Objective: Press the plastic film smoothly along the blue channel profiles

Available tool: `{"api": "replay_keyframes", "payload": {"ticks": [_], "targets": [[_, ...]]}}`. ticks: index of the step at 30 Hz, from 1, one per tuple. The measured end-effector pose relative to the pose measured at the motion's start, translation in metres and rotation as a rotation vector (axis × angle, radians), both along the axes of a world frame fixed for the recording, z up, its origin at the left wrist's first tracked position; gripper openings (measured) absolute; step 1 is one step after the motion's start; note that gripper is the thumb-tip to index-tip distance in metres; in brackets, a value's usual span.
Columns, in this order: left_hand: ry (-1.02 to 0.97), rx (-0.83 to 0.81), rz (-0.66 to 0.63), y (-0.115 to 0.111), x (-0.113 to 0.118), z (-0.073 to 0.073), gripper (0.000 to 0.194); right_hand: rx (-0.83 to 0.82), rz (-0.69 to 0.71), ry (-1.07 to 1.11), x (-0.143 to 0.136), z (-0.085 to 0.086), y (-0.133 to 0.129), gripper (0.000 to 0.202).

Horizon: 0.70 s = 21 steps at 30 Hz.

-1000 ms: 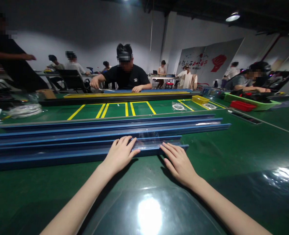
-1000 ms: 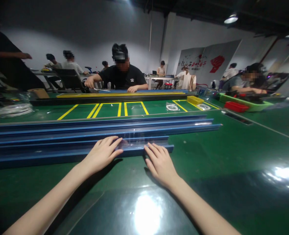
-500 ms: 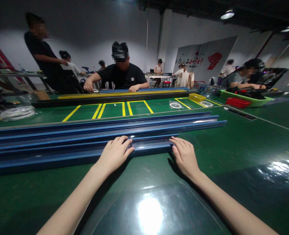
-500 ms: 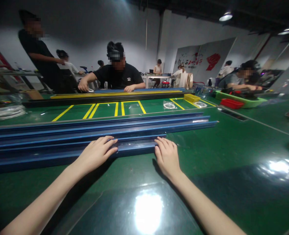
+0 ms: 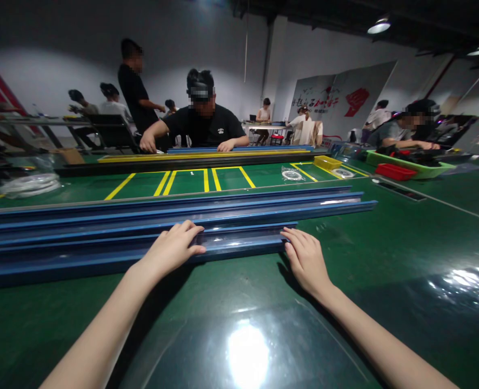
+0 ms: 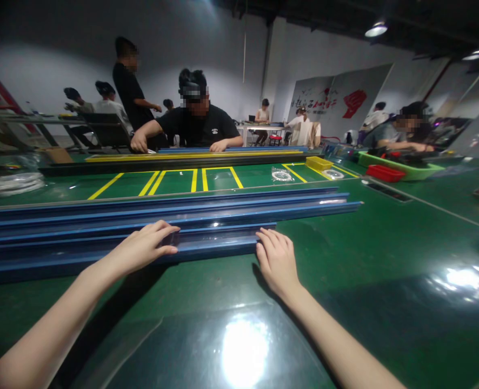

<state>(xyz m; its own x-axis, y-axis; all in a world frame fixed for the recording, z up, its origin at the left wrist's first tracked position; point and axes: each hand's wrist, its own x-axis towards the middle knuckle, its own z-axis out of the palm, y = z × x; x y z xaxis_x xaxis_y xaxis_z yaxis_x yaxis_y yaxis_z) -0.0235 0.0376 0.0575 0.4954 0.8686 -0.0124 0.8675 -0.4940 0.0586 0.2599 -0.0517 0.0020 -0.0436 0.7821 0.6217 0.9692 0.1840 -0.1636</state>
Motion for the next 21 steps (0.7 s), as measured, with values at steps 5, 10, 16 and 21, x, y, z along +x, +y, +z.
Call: {"api": "replay_keyframes", "payload": {"ticks": [5,10,16,21], "targets": [[0.005,-0.09,0.065,0.012,-0.023,0.002,0.052,-0.001,0.001,0.0,-0.001,0.0,0.0,0.031],[0.04,-0.096,0.086,0.011,-0.031,0.005,0.052,-0.021,0.009,-0.007,-0.002,0.0,0.0,0.031],[-0.04,0.004,-0.03,-0.011,0.008,0.001,0.045,-0.03,0.012,-0.013,-0.002,-0.001,0.0,0.031],[-0.103,0.158,-0.092,-0.019,0.034,-0.017,0.044,-0.038,0.014,-0.021,-0.001,-0.001,0.0,0.031]]}}
